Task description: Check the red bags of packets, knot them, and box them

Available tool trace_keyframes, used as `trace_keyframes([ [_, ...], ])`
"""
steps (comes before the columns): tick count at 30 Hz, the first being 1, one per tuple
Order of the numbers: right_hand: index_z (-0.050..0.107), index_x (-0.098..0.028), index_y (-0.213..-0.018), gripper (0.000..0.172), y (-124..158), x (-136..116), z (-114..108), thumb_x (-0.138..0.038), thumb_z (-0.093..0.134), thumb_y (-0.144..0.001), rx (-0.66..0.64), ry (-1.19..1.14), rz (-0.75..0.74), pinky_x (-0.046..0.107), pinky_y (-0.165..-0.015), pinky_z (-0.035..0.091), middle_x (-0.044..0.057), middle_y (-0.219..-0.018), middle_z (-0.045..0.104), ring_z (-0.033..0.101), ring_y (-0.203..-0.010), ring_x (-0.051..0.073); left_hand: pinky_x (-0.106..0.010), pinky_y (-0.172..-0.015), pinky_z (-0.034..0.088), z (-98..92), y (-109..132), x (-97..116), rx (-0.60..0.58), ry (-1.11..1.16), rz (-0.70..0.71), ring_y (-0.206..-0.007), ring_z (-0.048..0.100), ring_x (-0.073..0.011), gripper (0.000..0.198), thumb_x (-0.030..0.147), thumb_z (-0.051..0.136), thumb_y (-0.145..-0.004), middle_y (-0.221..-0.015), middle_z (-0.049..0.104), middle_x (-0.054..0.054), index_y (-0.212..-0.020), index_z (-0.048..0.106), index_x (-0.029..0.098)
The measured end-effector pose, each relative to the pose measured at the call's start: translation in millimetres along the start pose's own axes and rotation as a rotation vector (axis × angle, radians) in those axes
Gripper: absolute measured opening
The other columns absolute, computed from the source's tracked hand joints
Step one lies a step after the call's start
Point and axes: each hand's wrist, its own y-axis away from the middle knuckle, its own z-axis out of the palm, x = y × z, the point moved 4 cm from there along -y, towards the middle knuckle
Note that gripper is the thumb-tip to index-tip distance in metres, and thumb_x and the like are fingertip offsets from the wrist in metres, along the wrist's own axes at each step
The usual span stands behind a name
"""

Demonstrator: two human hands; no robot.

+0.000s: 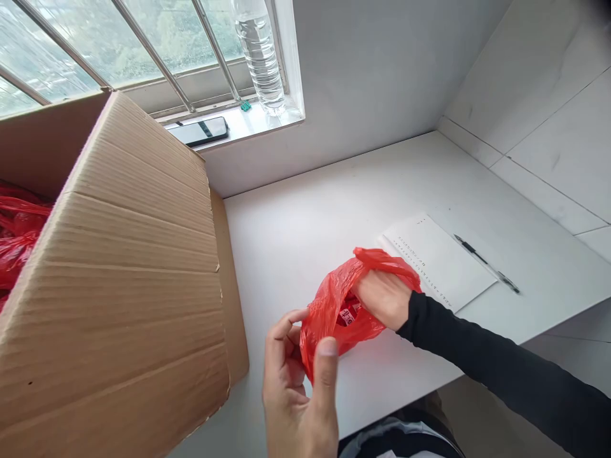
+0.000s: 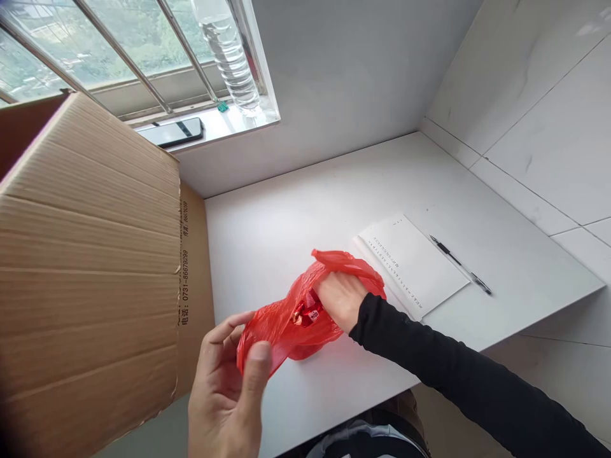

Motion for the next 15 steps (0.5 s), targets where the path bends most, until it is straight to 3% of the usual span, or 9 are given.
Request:
trace_keyframes([
  [2, 0.063, -0.017, -0.075, 0.013, -4, 2, 1, -0.005, 0.058, -0.079, -0.003, 0.016, 0.004, 0.028, -0.059, 0.035, 0.002, -0.073, 0.064, 0.051, -0.063, 0.014, -0.024, -0.075, 0.055, 0.9, -3, -7, -0.024, -0.049, 0.011, -0.087, 0.069, -0.0159, 0.043, 0.040, 0.075, -0.084, -0.107, 0.070, -0.003, -0.122, 0.058, 0.030],
  [7, 0.063, -0.016, -0.074, 0.013, -7, 3, 1, -0.007, 0.058, -0.082, -0.031, 0.101, 0.030, 0.029, -0.058, 0.031, 0.003, -0.072, 0.064, 0.050, -0.062, 0.014, -0.026, -0.073, 0.057, -5.4, -24, -20, -0.035, -0.140, 0.070, -0.090, 0.071, -0.0196, 0.030, 0.039, 0.068, -0.089, -0.109, 0.072, -0.008, -0.113, 0.062, 0.024],
  [12, 0.065, -0.015, -0.069, 0.027, -16, 3, 6, -0.009, 0.050, -0.091, -0.072, 0.198, 0.062, 0.032, -0.057, 0.026, 0.007, -0.069, 0.064, 0.052, -0.062, 0.018, -0.020, -0.055, 0.050, -8.0, -35, -19, -0.029, -0.035, -0.002, -0.063, 0.063, -0.0130, 0.034, 0.049, 0.072, -0.085, -0.081, 0.070, -0.002, -0.100, 0.060, 0.021],
  [15, 0.066, -0.013, -0.073, 0.024, -21, 5, 8, -0.011, 0.053, -0.092, -0.087, 0.221, 0.061, 0.032, -0.058, 0.027, 0.010, -0.075, 0.067, 0.057, -0.067, 0.019, -0.016, -0.053, 0.044, -5.2, -34, -17, -0.074, 0.036, 0.027, -0.055, 0.055, -0.0086, 0.033, 0.047, 0.073, -0.087, -0.068, 0.063, 0.005, -0.098, 0.052, 0.024],
])
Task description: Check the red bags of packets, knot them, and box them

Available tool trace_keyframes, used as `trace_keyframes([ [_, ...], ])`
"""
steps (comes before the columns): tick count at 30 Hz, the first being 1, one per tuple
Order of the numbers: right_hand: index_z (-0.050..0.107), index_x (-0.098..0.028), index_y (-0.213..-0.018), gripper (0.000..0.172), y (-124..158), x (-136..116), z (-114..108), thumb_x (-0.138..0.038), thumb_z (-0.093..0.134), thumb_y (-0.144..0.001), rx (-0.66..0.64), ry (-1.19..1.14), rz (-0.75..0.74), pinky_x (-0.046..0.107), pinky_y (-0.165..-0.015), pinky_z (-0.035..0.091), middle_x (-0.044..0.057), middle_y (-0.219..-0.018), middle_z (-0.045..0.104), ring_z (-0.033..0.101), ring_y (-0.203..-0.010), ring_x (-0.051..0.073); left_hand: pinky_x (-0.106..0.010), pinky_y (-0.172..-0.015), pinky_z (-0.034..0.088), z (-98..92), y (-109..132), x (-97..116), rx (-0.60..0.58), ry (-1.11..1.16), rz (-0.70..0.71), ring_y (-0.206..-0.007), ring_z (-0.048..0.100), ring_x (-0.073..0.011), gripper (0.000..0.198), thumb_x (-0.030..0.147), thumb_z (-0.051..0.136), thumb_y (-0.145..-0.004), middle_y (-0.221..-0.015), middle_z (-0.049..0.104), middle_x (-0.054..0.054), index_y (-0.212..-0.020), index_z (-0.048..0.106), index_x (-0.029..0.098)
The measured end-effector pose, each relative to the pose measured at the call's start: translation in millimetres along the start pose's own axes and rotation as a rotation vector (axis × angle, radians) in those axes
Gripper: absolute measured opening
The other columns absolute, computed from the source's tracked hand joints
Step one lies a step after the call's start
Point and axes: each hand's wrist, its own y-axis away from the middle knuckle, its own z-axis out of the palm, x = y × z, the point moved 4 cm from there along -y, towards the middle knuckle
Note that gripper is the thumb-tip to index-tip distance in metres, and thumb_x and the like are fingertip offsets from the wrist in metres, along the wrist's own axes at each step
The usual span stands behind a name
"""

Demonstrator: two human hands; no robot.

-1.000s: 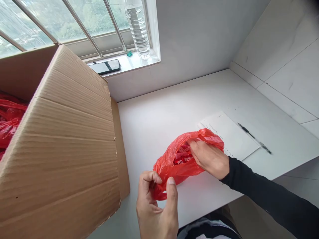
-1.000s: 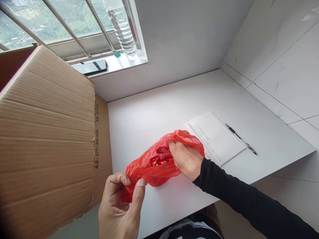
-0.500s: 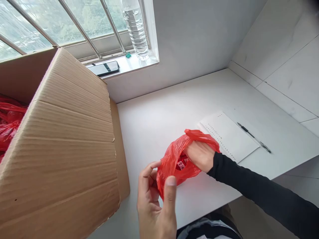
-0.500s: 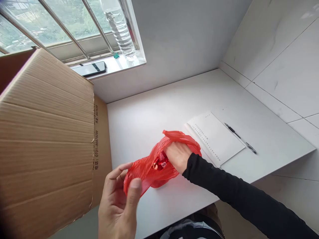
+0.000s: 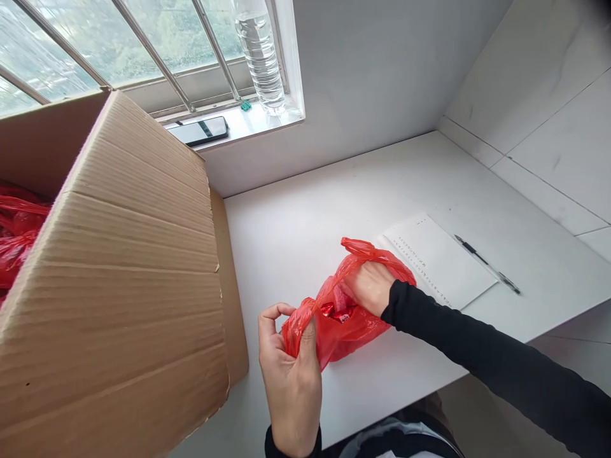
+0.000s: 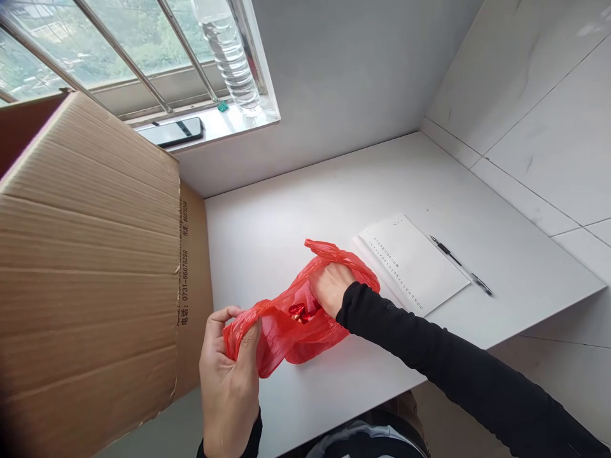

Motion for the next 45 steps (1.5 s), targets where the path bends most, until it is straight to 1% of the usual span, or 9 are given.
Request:
trace_keyframes([
  [9, 0.058, -0.018, -0.072, 0.038, 25, 4, -18, -0.026, 0.039, -0.104, 0.054, -0.064, -0.019, 0.030, -0.052, 0.028, 0.003, -0.067, 0.060, 0.051, -0.055, 0.014, -0.018, -0.054, 0.037, -0.6, 2, -12, -0.172, 0.206, -0.037, -0.061, 0.038, -0.0099, 0.031, 0.040, 0.065, -0.093, -0.070, 0.042, 0.004, -0.074, 0.051, 0.021],
  [18, 0.058, -0.018, -0.075, 0.030, 41, 16, -16, -0.017, 0.042, -0.101, 0.023, -0.078, 0.115, 0.031, -0.049, 0.025, 0.004, -0.062, 0.058, 0.051, -0.052, 0.017, -0.024, -0.064, 0.049, -0.4, 10, -1, -0.097, 0.277, -0.037, -0.072, 0.056, -0.0158, 0.025, 0.042, 0.074, -0.085, -0.083, 0.062, -0.003, -0.095, 0.068, 0.020],
  [22, 0.063, -0.018, -0.098, 0.012, 45, 0, -3, -0.013, 0.054, -0.095, -0.062, -0.104, -0.041, 0.030, -0.052, 0.027, 0.004, -0.074, 0.065, 0.058, -0.061, 0.018, -0.026, -0.070, 0.054, 2.2, 11, -2, -0.105, 0.294, -0.037, -0.084, 0.063, -0.0198, 0.025, 0.041, 0.074, -0.086, -0.092, 0.067, -0.005, -0.101, 0.070, 0.022],
  [25, 0.063, -0.018, -0.112, 0.023, 42, -14, 10, -0.014, 0.062, -0.089, -0.126, -0.136, -0.143, 0.029, -0.055, 0.031, 0.005, -0.083, 0.069, 0.063, -0.070, 0.020, -0.025, -0.070, 0.055, 5.6, 11, -2, -0.115, 0.273, -0.018, -0.086, 0.064, -0.0200, 0.022, 0.040, 0.072, -0.088, -0.091, 0.066, -0.004, -0.101, 0.069, 0.022],
  [32, 0.063, -0.019, -0.106, 0.015, 36, -15, 13, -0.016, 0.061, -0.092, -0.095, -0.176, -0.159, 0.027, -0.063, 0.040, 0.005, -0.088, 0.070, 0.064, -0.076, 0.019, -0.021, -0.068, 0.054, 4.6, 15, -1, -0.089, 0.239, 0.008, -0.086, 0.065, -0.0177, 0.024, 0.041, 0.071, -0.090, -0.095, 0.067, -0.004, -0.105, 0.067, 0.023],
  [36, 0.059, -0.023, -0.118, 0.020, 55, -8, -9, -0.020, 0.051, -0.100, 0.071, -0.246, -0.141, 0.028, -0.060, 0.041, 0.002, -0.089, 0.071, 0.066, -0.074, 0.018, -0.021, -0.066, 0.055, -1.6, 14, 0, -0.024, 0.219, 0.000, -0.081, 0.066, -0.0171, 0.026, 0.042, 0.076, -0.085, -0.092, 0.068, -0.004, -0.099, 0.066, 0.023],
  [39, 0.053, -0.028, -0.124, 0.021, 77, -1, -33, -0.024, 0.047, -0.104, 0.359, -0.381, -0.091, 0.028, -0.061, 0.045, -0.003, -0.083, 0.068, 0.065, -0.067, 0.015, -0.022, -0.066, 0.056, -5.4, 18, 6, 0.076, 0.257, -0.005, -0.080, 0.065, -0.0169, 0.028, 0.041, 0.080, -0.080, -0.091, 0.068, -0.002, -0.096, 0.065, 0.024],
  [43, 0.045, -0.026, -0.136, 0.038, 95, 19, -55, -0.029, 0.058, -0.100, 0.853, -0.391, 0.067, 0.034, -0.085, 0.050, 0.001, -0.091, 0.064, 0.063, -0.084, 0.020, -0.020, -0.063, 0.055, -4.0, 27, 16, 0.140, 0.300, -0.008, -0.075, 0.064, -0.0150, 0.028, 0.039, 0.081, -0.078, -0.088, 0.067, 0.000, -0.094, 0.064, 0.026],
  [45, 0.039, -0.021, -0.145, 0.057, 92, 29, -56, -0.035, 0.064, -0.096, 0.930, -0.277, 0.139, 0.043, -0.097, 0.047, 0.011, -0.112, 0.063, 0.059, -0.103, 0.027, -0.024, -0.069, 0.056, -1.7, 32, 20, 0.125, 0.305, 0.048, -0.080, 0.065, -0.0172, 0.029, 0.038, 0.082, -0.077, -0.091, 0.068, -0.002, -0.097, 0.066, 0.025],
])
